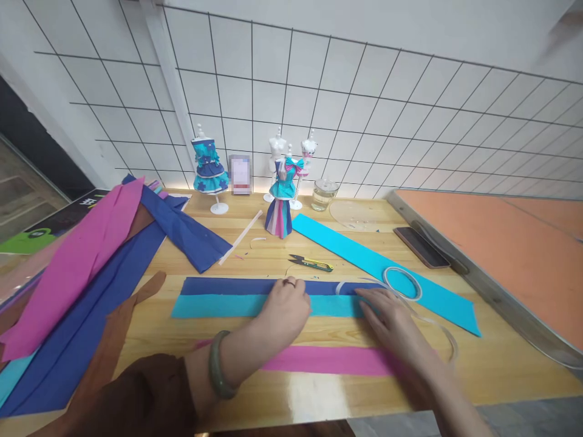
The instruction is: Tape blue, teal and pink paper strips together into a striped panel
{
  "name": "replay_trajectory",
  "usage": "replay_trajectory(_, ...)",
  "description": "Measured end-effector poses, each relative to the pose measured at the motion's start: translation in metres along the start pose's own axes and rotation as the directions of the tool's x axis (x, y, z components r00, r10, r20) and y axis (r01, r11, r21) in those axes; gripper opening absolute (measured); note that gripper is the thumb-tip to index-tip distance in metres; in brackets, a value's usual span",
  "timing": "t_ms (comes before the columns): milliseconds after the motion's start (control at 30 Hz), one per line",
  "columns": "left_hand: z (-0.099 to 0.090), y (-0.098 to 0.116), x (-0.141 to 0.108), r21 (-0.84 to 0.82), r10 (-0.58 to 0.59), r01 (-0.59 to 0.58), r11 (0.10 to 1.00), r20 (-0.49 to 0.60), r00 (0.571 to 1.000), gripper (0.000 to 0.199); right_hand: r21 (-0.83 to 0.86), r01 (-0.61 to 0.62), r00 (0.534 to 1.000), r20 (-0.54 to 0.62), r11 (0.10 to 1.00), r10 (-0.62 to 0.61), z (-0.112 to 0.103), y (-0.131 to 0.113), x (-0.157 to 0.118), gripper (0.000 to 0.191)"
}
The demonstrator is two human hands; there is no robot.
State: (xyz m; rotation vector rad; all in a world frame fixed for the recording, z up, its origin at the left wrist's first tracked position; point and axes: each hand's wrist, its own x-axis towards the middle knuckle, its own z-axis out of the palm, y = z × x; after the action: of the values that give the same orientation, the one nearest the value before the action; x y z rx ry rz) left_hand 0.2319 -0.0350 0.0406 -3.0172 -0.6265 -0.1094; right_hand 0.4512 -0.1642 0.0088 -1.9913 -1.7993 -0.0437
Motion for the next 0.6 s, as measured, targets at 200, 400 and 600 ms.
replay_trajectory(200,0.019,0.02,0.016,-0.075,0.172,-0.178,0.981,-0.077,0.982,0.016,0.104,-0.004,0.997,0.079,0.995,-0.004,0.0,-0.006,0.014,0.032)
replay_trajectory(400,0.023,0.018,0.016,-0.106,0.196,-0.203,0.973,-0.077,0.978,0.017,0.139,-0.131,0.968,0.232,0.982,0.096,-0.013,-0.022,0.009,0.03)
replay_trajectory(600,0.023,0.014,0.017,-0.119,0.2,-0.212,0.97,-0.105,0.974,0.017,0.311,-0.306,0.932,0.29,0.9,0.217,-0.013,-0.029,0.004,0.035)
